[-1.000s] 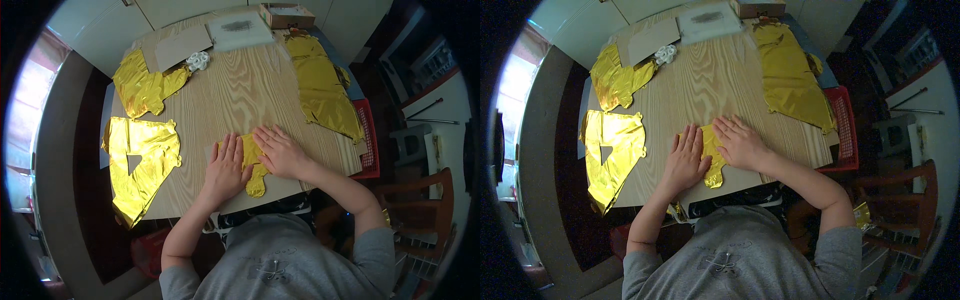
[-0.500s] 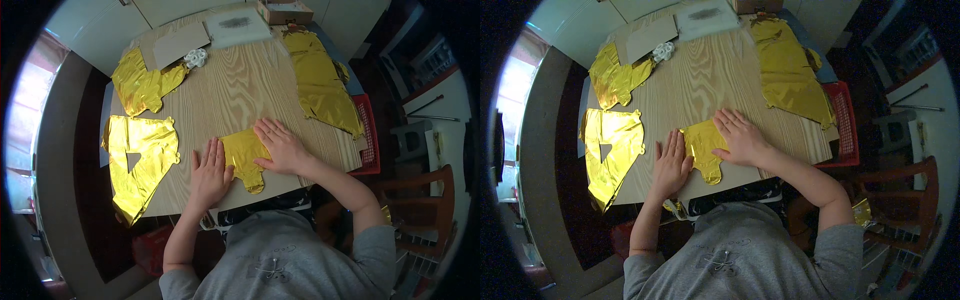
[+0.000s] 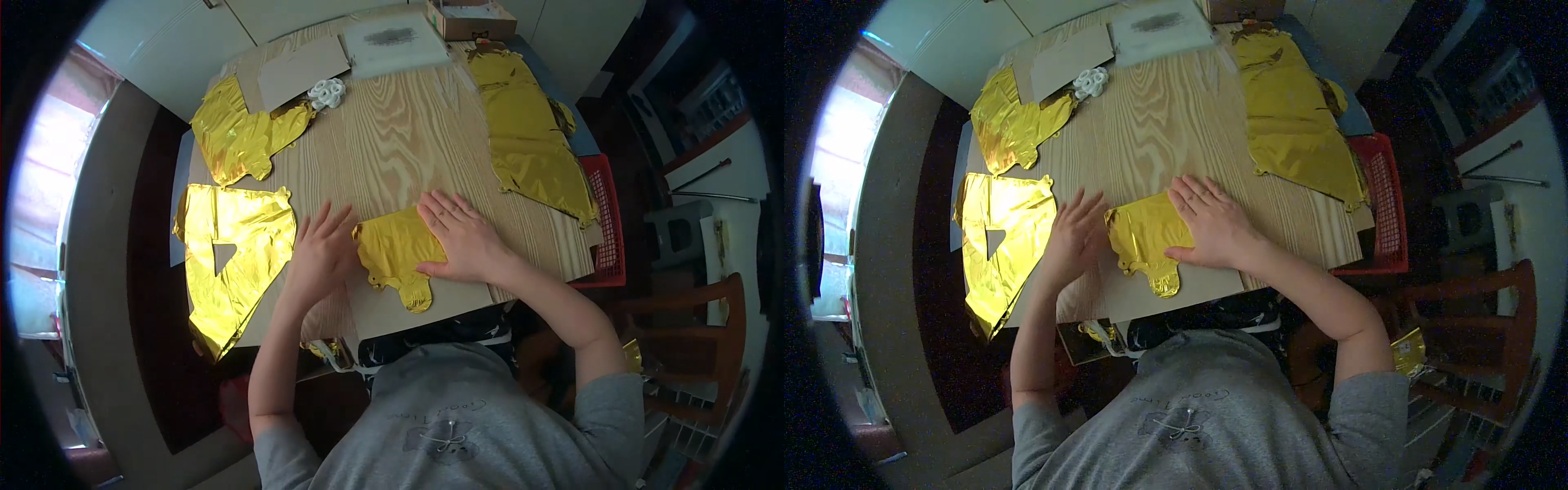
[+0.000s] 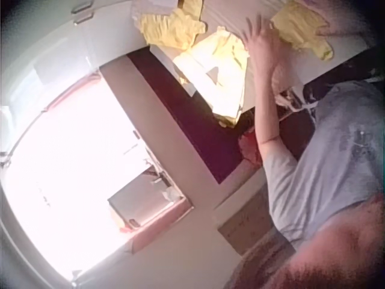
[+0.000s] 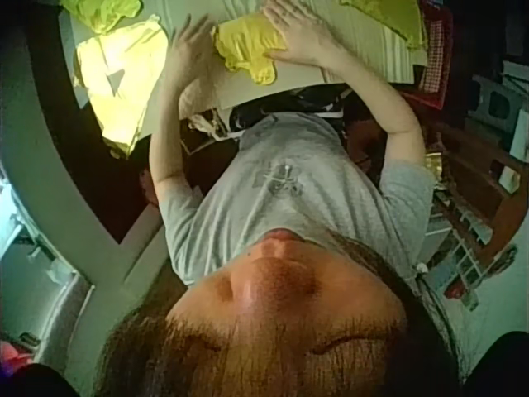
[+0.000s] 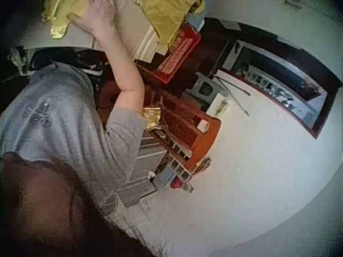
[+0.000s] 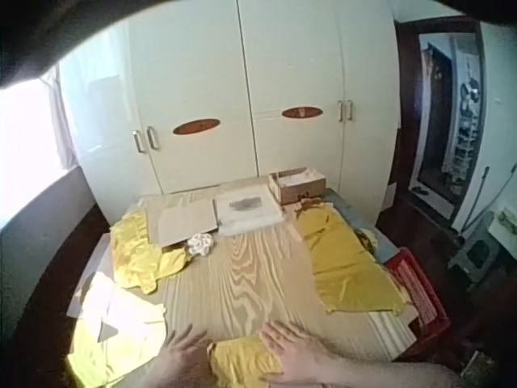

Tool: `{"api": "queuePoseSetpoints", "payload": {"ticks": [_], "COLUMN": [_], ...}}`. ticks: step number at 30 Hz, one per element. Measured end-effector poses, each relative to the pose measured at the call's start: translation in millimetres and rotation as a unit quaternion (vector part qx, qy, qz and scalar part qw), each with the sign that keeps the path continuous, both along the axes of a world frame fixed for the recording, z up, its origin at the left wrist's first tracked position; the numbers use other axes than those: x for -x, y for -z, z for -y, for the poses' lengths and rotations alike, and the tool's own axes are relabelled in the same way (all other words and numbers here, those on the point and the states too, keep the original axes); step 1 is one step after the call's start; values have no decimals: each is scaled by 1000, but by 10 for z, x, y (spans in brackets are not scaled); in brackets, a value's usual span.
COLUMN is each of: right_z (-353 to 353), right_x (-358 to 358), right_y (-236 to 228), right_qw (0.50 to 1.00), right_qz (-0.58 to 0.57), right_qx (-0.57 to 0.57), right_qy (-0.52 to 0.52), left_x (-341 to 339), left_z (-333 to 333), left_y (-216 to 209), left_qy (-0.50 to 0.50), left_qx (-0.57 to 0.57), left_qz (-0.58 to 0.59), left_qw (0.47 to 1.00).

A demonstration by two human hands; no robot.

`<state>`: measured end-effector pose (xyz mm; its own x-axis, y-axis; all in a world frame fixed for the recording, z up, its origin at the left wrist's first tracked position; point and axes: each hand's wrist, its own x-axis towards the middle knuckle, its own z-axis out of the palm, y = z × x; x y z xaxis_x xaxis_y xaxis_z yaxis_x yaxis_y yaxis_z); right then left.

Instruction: Folding gold foil packets and inserting them into cardboard packaging sleeves.

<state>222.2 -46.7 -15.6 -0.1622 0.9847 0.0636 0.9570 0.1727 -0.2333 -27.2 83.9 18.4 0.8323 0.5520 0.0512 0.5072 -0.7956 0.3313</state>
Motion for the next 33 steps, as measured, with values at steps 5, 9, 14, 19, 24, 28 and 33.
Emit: {"api": "queuePoseSetpoints", "payload": {"ticks": [5, 9, 14, 19, 24, 28, 33], "right_z": [-29, -25, -11, 5, 143, 126, 68], "right_x": [17, 16, 6, 30, 121, 183, 214], "right_y": [-18, -25, 43, -34, -167, -149, -131], "right_qw": [1000, 1000, 999, 996, 990, 987, 985], "right_qz": [5, 23, 30, 45, -53, -89, -127], "right_qx": [-1, 13, -20, -66, -122, -108, -91], "right_qy": [-6, 7, 0, 28, -53, -85, -68], "left_x": [-507, -817, -735, -694, -690, -681, -681], "left_z": [-240, -274, -190, -191, -202, -218, -230], "left_y": [-15, 188, 300, 296, 311, 340, 360], "left_qy": [147, 253, 263, 256, 254, 259, 262], "left_qx": [30, -35, -55, -72, -103, -105, -100], "left_qz": [74, 64, 24, -18, -17, -10, 2], "left_qw": [986, 965, 963, 964, 961, 960, 960]}}
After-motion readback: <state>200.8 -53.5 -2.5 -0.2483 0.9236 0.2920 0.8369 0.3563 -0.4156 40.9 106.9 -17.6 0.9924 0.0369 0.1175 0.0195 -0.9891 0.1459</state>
